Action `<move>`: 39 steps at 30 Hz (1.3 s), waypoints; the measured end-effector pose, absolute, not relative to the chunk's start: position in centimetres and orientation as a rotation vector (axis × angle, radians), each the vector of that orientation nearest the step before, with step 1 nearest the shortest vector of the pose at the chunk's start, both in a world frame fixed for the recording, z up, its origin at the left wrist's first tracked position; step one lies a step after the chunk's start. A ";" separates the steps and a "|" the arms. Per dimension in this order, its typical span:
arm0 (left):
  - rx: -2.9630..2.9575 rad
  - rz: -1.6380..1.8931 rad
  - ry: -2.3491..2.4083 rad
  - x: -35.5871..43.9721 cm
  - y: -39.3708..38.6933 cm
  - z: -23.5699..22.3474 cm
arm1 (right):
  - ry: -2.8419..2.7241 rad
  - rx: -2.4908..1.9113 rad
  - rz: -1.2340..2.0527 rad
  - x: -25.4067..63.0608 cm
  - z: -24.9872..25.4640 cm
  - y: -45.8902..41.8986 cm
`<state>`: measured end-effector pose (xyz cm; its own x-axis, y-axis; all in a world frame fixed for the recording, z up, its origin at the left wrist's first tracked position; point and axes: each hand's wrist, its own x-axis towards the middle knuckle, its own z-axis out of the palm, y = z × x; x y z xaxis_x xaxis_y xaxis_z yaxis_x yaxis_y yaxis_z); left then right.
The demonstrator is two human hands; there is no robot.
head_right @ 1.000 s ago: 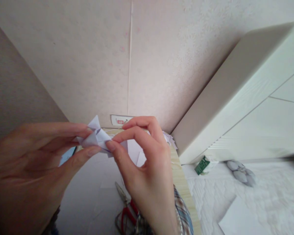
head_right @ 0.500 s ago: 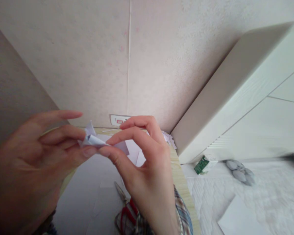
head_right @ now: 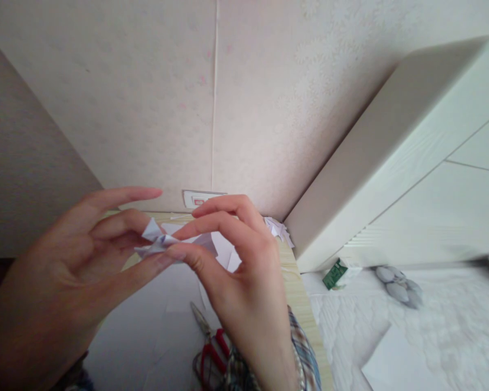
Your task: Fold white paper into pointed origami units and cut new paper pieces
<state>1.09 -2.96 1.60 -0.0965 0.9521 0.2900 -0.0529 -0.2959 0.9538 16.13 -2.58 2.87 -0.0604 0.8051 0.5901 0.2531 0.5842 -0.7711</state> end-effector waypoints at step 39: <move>1.195 1.485 0.947 0.6 -2.5 2.0 | -1.460 -0.980 0.897 16.6 3.0 -3.1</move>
